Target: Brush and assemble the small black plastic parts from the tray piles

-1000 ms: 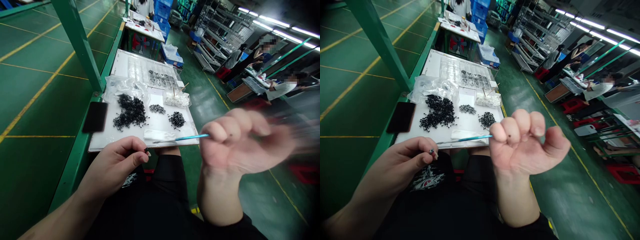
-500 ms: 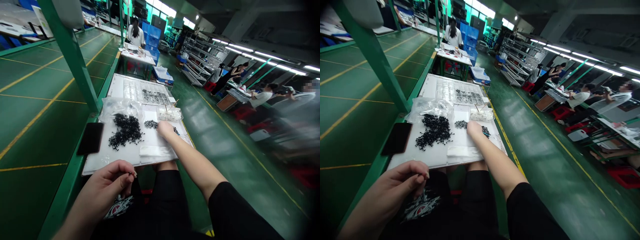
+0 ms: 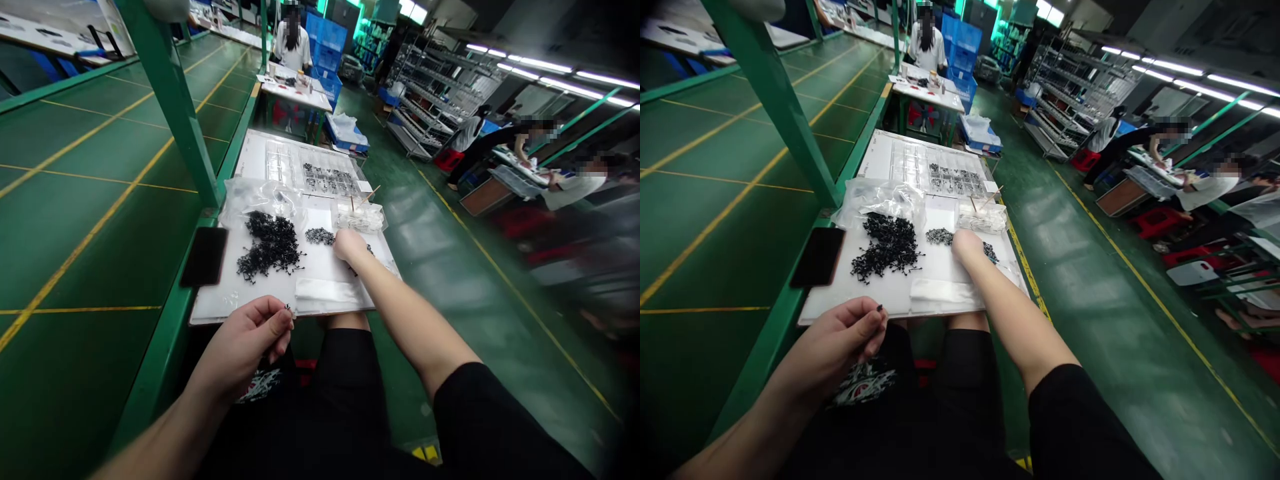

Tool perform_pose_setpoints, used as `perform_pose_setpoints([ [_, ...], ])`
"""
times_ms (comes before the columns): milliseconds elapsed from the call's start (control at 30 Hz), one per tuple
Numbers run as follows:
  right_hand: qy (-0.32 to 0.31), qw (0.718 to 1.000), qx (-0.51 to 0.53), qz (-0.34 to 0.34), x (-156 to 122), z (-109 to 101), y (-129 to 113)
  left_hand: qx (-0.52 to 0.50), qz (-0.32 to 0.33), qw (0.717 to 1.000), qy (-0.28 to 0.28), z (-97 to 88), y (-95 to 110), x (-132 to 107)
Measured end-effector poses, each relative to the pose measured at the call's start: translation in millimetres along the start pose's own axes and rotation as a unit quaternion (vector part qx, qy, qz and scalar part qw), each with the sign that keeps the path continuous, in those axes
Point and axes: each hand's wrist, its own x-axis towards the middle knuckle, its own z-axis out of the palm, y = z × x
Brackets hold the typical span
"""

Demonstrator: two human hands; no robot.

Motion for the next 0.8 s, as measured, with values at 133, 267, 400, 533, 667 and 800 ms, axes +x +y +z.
perform_pose_setpoints([
  [133,0.058,0.993,0.078,-0.067,-48.4,-24.2,-1.0,-0.01,-0.013,1.0,-0.011,2.9,-2.9,-3.1],
  [267,0.083,0.938,0.279,-0.19,-132.9,-46.8,4.9,0.021,-0.001,0.999,-0.036,6.8,11.8,-16.2],
  [400,0.017,0.839,0.459,-0.291,-201.5,-62.5,5.9,0.056,0.045,0.996,-0.05,14.3,27.0,-24.6],
  [533,-0.052,0.787,0.507,-0.348,-221.7,-63.2,1.1,0.099,0.075,0.991,-0.052,21.7,35.9,-29.6],
  [667,-0.078,0.747,0.546,-0.372,-220.1,-55.2,-3.2,0.139,0.093,0.985,-0.054,25.5,38.9,-33.7],
  [800,-0.09,0.731,0.559,-0.38,-217.6,-50.1,-8.0,0.151,0.097,0.983,-0.048,24.9,38.2,-36.0],
])
